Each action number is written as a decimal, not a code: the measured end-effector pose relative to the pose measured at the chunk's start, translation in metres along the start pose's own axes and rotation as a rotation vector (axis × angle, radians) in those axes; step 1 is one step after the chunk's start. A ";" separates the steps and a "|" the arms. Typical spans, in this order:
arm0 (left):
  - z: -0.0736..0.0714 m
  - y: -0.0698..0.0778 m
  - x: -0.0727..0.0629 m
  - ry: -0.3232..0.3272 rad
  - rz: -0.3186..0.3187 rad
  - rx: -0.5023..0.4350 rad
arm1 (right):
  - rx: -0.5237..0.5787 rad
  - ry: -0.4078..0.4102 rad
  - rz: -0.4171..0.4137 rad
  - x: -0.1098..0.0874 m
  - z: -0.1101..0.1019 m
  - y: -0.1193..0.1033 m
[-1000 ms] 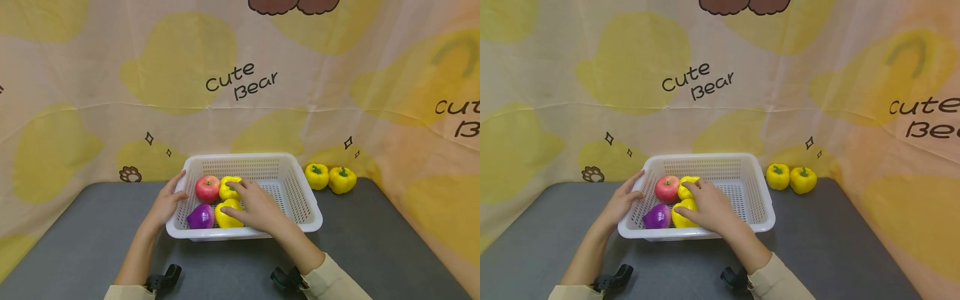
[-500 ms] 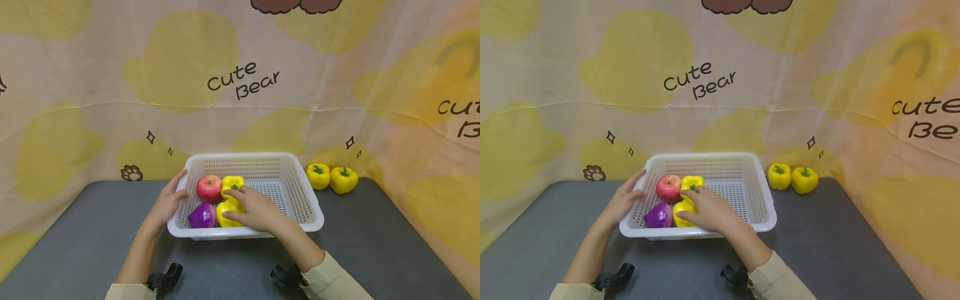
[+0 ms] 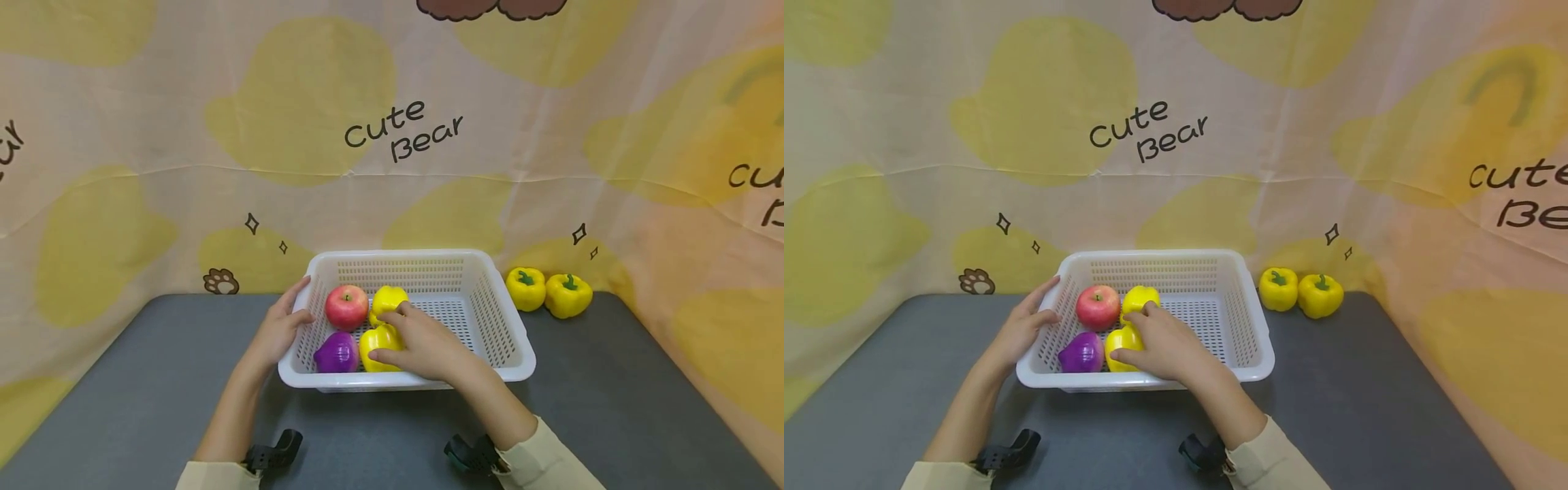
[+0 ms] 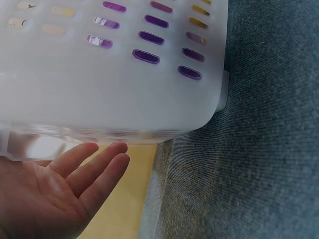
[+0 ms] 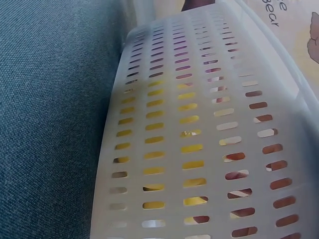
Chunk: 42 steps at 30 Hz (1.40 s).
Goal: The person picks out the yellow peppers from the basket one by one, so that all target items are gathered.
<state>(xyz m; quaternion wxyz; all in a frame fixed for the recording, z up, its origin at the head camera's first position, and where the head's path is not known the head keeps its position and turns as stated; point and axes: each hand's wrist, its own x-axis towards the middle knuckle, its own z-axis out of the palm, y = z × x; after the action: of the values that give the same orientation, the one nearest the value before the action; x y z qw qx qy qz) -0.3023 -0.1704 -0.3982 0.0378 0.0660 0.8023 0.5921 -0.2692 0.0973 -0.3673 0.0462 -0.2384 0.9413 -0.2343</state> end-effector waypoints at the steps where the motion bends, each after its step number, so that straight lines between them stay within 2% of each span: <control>1: 0.000 0.001 0.000 0.001 0.000 0.000 | 0.003 0.002 0.001 0.000 0.000 0.000; 9: 0.002 0.003 0.000 0.001 -0.006 -0.004 | -0.007 0.040 -0.017 -0.001 -0.001 0.001; 26: 0.001 0.002 0.000 0.010 -0.015 0.014 | 0.086 0.057 0.009 -0.001 -0.002 0.002; 32: 0.001 0.002 0.000 0.008 -0.014 0.008 | 0.124 0.031 0.031 0.000 -0.003 0.001; 42: 0.001 0.003 0.000 0.014 -0.014 0.014 | 0.084 0.005 0.015 -0.001 -0.003 0.001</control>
<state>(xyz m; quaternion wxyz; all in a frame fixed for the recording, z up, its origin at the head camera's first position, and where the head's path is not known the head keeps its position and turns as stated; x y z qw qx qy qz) -0.3017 -0.1688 -0.3961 0.0359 0.0566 0.8071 0.5866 -0.2696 0.0999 -0.3649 0.0557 -0.2286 0.9325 -0.2740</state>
